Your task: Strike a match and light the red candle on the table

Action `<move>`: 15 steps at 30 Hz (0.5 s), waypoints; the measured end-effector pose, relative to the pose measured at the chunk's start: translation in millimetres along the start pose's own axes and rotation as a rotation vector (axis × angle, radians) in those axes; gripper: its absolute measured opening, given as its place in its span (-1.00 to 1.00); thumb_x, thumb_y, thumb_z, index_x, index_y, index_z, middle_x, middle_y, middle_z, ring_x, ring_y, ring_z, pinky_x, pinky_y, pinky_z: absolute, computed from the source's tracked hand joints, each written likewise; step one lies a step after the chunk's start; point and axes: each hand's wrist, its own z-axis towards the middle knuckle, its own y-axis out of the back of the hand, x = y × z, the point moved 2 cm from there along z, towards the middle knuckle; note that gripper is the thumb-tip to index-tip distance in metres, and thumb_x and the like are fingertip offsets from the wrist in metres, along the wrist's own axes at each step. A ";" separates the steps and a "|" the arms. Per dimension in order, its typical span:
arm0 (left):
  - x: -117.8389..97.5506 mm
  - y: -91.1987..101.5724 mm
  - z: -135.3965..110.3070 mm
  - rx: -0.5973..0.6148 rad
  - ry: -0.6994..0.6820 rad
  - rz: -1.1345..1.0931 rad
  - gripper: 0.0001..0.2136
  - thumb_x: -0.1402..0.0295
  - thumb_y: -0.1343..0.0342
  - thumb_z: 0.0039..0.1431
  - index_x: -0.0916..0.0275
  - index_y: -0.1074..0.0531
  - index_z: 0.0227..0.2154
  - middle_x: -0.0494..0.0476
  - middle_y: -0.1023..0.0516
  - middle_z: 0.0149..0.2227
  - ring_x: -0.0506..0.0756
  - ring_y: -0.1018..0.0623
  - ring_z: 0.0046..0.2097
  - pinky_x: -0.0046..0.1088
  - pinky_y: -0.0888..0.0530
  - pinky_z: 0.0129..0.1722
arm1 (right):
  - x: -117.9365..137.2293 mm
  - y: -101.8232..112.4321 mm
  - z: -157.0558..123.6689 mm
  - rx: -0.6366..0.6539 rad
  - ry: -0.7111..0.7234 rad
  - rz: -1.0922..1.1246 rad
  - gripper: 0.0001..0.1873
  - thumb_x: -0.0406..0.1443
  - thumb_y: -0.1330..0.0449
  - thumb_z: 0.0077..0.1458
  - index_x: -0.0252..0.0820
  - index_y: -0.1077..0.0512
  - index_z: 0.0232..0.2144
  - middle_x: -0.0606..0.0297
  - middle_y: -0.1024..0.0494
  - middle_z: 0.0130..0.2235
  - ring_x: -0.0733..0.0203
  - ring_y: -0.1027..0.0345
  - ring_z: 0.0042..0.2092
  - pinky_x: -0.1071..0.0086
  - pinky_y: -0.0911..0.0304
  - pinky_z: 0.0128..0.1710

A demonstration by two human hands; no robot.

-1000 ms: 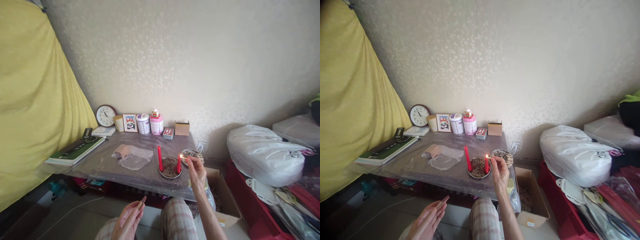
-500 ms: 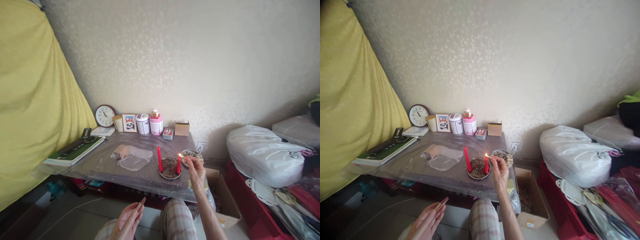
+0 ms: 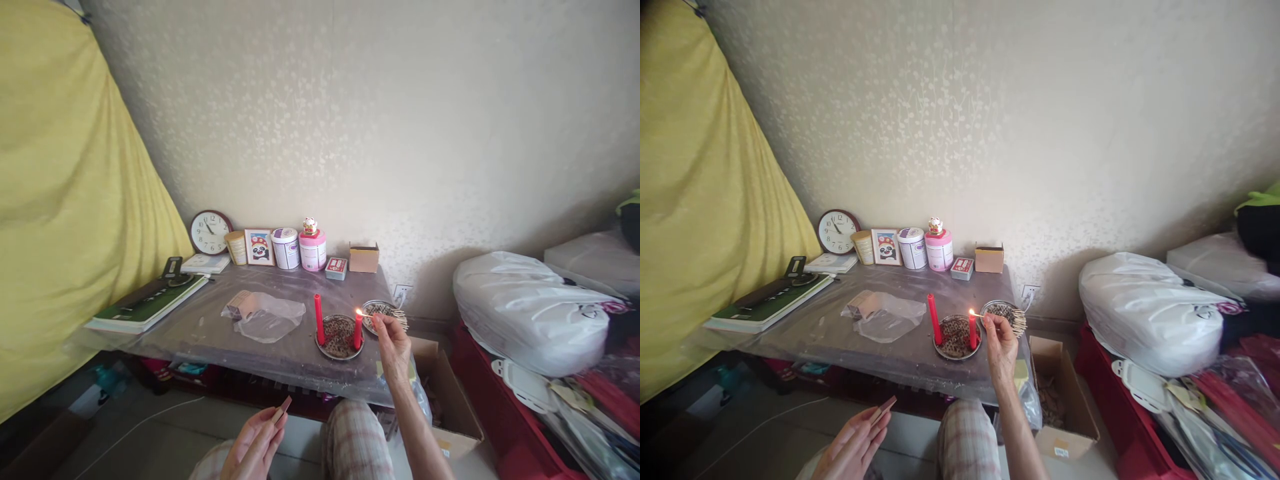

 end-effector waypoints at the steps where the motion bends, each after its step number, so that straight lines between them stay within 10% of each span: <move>1: 0.1 0.2 0.1 -0.002 0.003 -0.001 -0.64 0.20 -0.48 -0.24 0.23 -0.65 -0.33 0.34 -0.70 -0.04 0.51 -0.36 0.26 0.12 -0.06 0.38 | -0.3 0.4 0.0 0.003 0.001 -0.002 -0.65 0.00 -0.35 -0.08 -0.17 -0.55 -0.43 0.26 -0.58 -0.39 0.15 -0.38 -0.31 0.26 -0.29 -0.20; 15: -3.6 -4.6 -4.9 -0.026 0.007 -0.011 -0.63 0.20 -0.49 -0.28 0.24 -0.65 -0.35 0.35 -0.72 -0.08 0.52 -0.38 0.25 0.12 -0.09 0.37 | 8.8 0.8 -2.2 -0.005 -0.017 0.048 -0.64 -0.01 -0.39 -0.13 -0.17 -0.55 -0.44 0.29 -0.56 -0.42 0.19 -0.35 -0.34 0.30 -0.28 -0.26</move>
